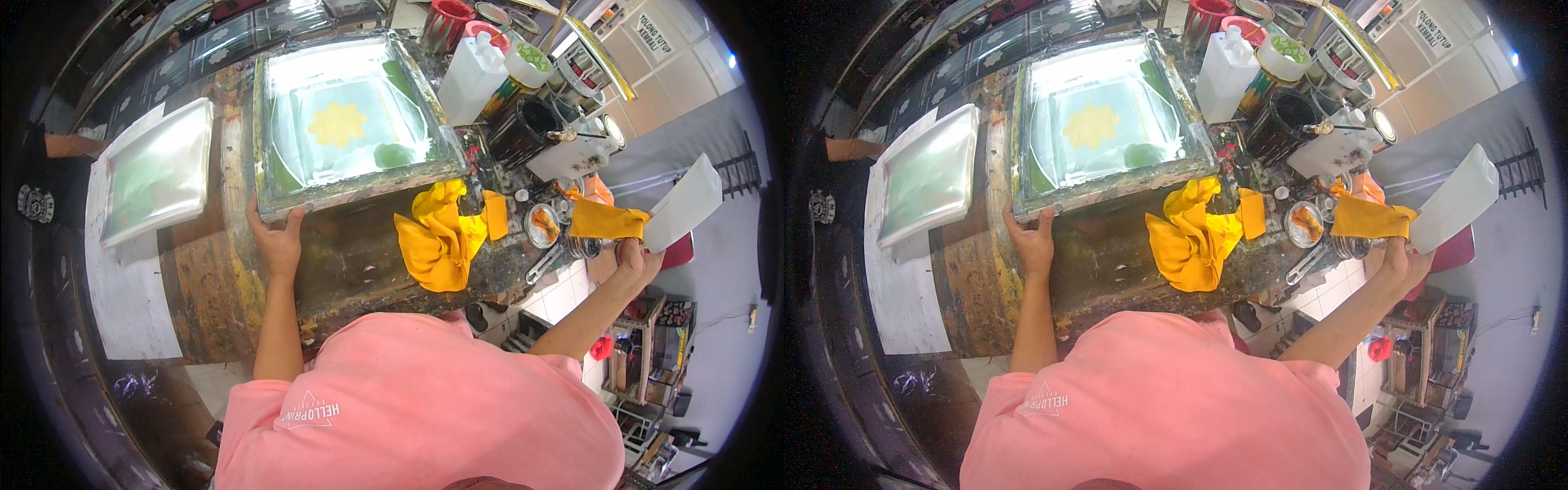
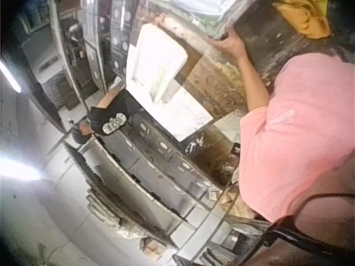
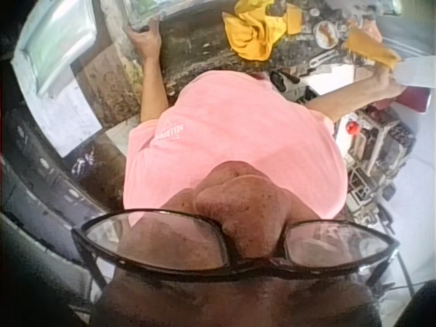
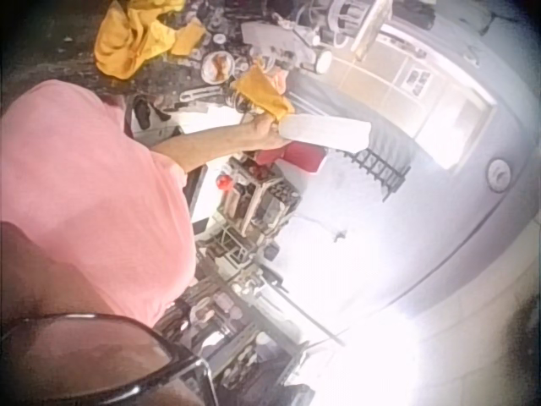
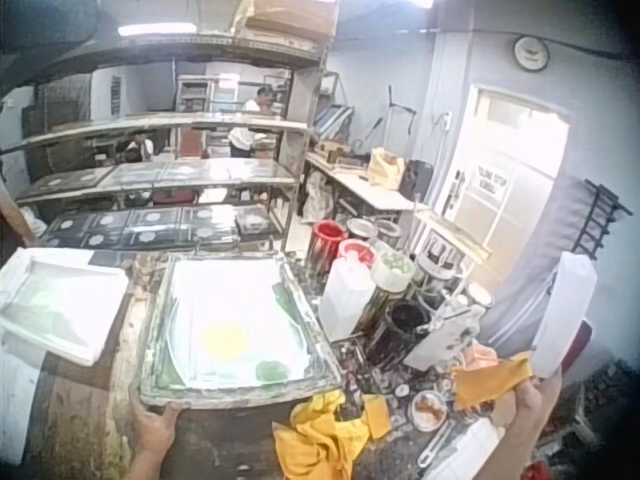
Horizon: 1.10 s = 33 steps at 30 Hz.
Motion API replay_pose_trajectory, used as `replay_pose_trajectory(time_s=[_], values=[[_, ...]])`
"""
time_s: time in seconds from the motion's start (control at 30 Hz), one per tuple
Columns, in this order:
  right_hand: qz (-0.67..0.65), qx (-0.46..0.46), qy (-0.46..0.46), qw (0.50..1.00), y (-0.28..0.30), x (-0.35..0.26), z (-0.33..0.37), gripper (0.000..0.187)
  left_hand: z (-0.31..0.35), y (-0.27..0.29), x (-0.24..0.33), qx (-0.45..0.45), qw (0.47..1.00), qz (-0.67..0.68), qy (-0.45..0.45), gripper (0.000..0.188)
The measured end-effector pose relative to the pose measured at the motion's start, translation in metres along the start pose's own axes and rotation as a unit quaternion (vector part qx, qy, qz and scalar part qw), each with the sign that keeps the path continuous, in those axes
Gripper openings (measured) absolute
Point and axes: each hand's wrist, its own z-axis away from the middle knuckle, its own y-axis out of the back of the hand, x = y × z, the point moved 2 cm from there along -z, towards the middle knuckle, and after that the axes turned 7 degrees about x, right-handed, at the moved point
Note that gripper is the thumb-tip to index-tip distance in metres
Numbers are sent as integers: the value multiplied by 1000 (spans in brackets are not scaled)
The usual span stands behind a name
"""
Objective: The person wipes the edges and surface of a rectangular printing frame with a yellow cloth, repeatedly folding and repositioning the cloth while cleaning. The person also briefly handles a roll of tape and a small black object near the end.
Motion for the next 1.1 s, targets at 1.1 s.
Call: replay_pose_trajectory(time_s=[1.1], values=[[617, -462, 320, 552, -149, 137, 190, 60, -1, 1, 3, -2, 1000, -25, 1, 85]])
